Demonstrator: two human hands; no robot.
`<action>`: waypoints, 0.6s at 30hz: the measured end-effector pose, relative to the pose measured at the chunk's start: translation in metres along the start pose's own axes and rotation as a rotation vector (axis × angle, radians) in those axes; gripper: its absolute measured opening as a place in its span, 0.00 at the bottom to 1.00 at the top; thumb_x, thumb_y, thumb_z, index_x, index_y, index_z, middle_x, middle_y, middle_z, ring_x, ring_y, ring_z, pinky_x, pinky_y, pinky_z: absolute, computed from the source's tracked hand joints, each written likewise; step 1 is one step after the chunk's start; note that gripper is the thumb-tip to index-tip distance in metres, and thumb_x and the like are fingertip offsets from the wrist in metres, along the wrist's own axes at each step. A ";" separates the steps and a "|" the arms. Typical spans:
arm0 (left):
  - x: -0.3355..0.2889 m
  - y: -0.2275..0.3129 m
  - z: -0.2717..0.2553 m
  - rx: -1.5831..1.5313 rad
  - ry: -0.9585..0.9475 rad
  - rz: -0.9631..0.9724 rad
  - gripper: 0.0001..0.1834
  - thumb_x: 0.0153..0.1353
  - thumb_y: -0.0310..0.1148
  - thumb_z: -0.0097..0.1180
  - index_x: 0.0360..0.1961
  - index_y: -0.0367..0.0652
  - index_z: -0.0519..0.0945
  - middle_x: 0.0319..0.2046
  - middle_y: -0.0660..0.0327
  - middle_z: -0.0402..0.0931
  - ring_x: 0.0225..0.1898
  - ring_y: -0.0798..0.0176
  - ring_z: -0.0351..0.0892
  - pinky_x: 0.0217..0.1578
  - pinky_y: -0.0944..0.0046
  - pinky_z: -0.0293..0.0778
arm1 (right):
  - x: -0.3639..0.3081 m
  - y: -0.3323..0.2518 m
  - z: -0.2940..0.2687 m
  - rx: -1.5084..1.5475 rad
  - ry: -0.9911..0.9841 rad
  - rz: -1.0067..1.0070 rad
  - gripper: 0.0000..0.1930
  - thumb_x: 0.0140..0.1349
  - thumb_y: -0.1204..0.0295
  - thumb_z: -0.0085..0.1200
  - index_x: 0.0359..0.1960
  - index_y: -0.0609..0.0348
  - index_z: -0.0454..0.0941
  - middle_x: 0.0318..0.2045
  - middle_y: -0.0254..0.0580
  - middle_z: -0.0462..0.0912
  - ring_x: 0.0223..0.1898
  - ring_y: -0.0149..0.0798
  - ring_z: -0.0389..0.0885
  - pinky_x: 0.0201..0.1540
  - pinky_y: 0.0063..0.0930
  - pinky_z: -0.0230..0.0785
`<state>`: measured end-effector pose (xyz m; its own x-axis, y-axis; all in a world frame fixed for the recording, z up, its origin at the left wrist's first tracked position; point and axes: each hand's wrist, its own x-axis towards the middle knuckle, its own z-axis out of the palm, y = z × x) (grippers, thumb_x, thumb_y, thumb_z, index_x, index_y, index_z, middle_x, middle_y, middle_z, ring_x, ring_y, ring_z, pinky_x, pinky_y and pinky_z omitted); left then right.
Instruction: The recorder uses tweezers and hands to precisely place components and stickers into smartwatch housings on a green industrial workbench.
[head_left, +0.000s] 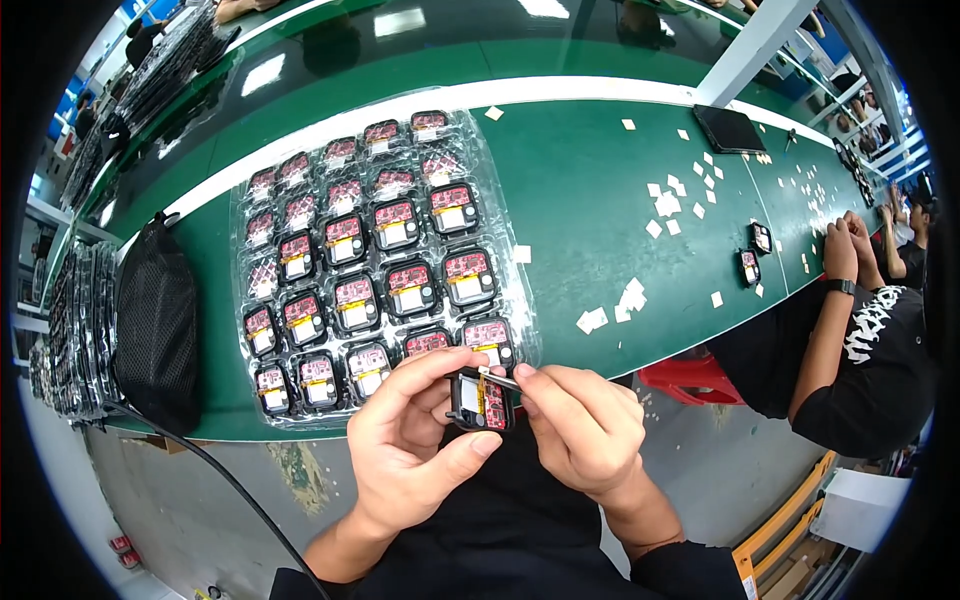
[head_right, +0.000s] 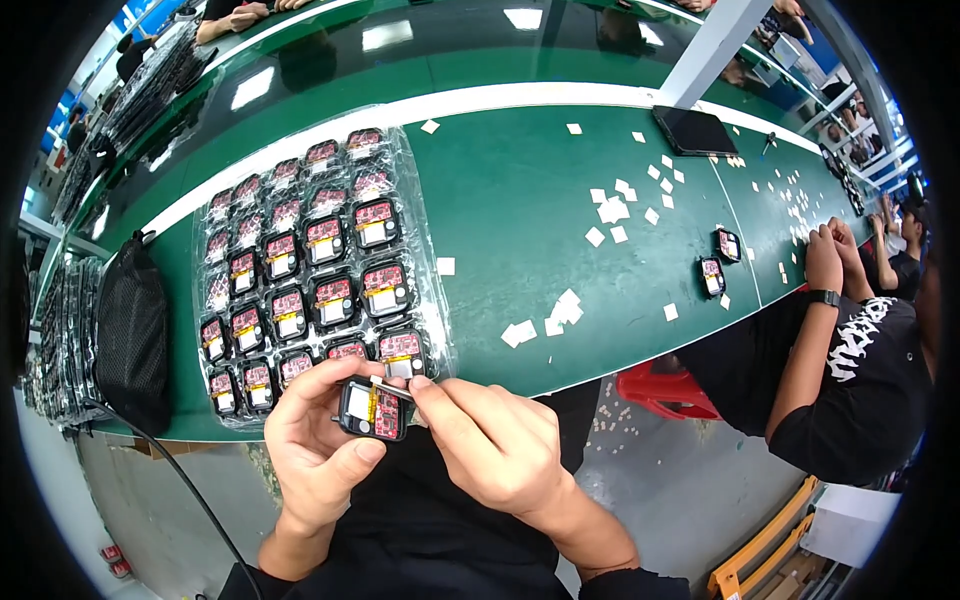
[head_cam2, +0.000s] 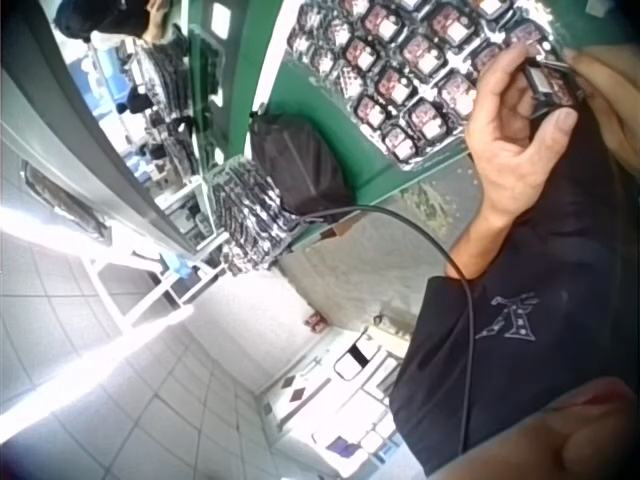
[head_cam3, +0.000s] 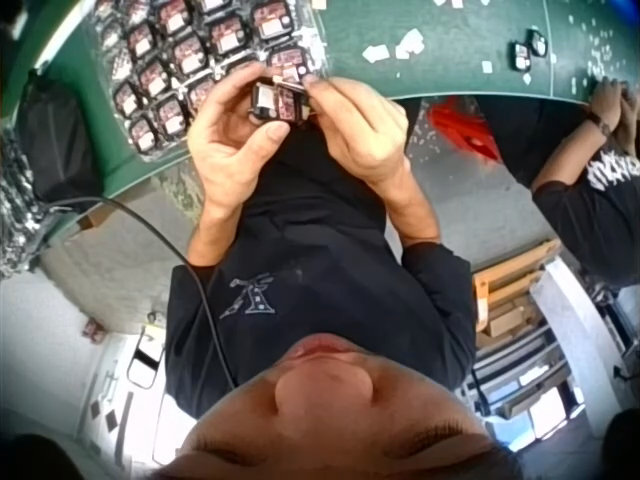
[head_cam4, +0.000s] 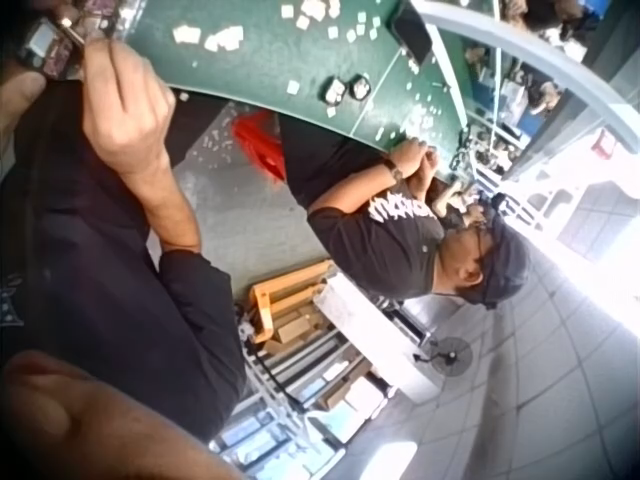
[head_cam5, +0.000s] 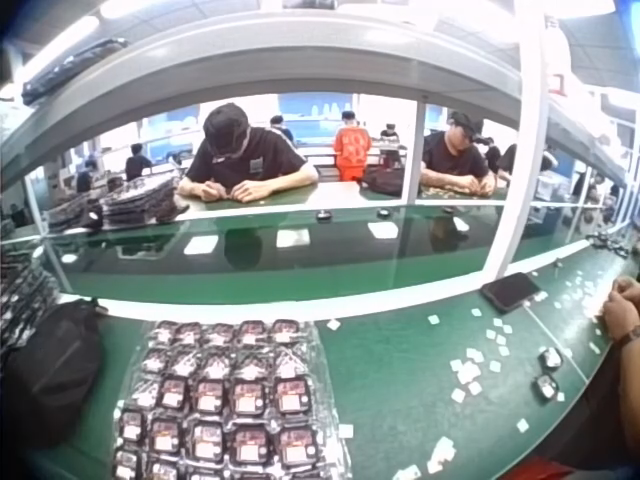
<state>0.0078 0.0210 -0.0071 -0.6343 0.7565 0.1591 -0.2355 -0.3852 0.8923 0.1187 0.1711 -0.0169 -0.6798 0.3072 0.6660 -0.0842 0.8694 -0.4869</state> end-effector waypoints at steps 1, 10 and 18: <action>-0.001 0.001 0.000 0.005 0.005 0.002 0.34 0.57 0.13 0.66 0.65 0.26 0.68 0.60 0.44 0.73 0.62 0.51 0.77 0.60 0.56 0.77 | 0.001 0.000 0.001 0.007 0.000 -0.003 0.18 0.48 0.81 0.69 0.44 0.65 0.86 0.31 0.40 0.84 0.23 0.35 0.81 0.24 0.27 0.76; 0.001 -0.001 0.000 -0.030 0.017 -0.020 0.33 0.57 0.14 0.67 0.64 0.26 0.68 0.59 0.44 0.72 0.62 0.51 0.77 0.61 0.55 0.77 | 0.003 -0.003 -0.007 0.207 -0.049 0.156 0.17 0.47 0.84 0.67 0.42 0.66 0.86 0.31 0.44 0.86 0.26 0.39 0.86 0.25 0.28 0.77; 0.000 0.003 0.000 0.024 0.010 -0.049 0.33 0.57 0.15 0.68 0.64 0.26 0.70 0.60 0.46 0.71 0.62 0.52 0.76 0.61 0.56 0.77 | 0.000 0.002 -0.001 0.003 -0.029 0.017 0.19 0.43 0.85 0.63 0.42 0.66 0.86 0.29 0.43 0.84 0.23 0.38 0.83 0.25 0.29 0.77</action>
<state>0.0066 0.0200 -0.0040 -0.6295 0.7689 0.1113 -0.2488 -0.3353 0.9086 0.1192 0.1734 -0.0168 -0.7020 0.3105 0.6409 -0.0747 0.8629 -0.4999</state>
